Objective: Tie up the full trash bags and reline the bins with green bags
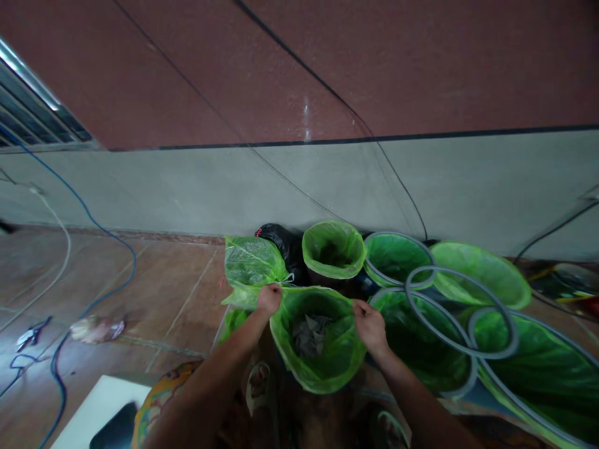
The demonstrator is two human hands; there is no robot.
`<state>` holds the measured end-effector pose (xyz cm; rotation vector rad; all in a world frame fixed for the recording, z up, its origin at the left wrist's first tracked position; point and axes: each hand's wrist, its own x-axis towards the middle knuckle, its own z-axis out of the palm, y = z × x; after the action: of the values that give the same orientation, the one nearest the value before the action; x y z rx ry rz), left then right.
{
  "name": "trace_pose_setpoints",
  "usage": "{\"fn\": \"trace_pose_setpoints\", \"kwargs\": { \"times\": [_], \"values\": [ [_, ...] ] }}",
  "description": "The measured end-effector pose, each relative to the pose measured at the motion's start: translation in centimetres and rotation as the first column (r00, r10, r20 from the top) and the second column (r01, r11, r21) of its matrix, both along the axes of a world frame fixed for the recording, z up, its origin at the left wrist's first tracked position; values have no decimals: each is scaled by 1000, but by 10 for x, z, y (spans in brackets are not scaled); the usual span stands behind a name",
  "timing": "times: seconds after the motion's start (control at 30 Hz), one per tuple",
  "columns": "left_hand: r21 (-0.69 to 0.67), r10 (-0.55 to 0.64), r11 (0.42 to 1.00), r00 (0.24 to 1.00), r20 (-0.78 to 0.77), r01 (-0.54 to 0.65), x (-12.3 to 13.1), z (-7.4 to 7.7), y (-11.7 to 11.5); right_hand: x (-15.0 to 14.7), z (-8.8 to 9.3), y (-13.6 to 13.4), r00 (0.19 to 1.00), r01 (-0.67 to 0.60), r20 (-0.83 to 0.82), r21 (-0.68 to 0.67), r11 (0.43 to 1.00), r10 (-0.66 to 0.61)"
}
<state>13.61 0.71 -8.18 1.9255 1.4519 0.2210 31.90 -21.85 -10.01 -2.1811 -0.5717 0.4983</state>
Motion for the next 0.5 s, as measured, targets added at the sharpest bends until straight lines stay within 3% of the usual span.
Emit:
{"fn": "trace_pose_setpoints", "kwargs": {
  "times": [0.1, 0.27, 0.33, 0.4, 0.5],
  "values": [
    [39, 8, 999, 999, 48, -9, -5, 8, 0, 2, -3, -1, 989, 78, -132, 132, 988, -61],
    [85, 84, 992, 992, 100, -92, -28, 14, -6, 13, 5, -7, 984, 151, -119, 141, 978, -135],
    [90, 88, 991, 991, 103, -98, -40, 15, -10, 16, 11, -13, 989, 115, -103, 60, 991, -109],
    [52, 98, 993, 992, 82, -103, -50, 15, -17, 18, 16, -20, 995, 32, -89, -111, 993, -42],
    [-49, 140, 989, 989, 47, -137, -60, 12, -31, 12, 19, -34, 996, -81, -70, -306, 949, 62]
  ]
}}
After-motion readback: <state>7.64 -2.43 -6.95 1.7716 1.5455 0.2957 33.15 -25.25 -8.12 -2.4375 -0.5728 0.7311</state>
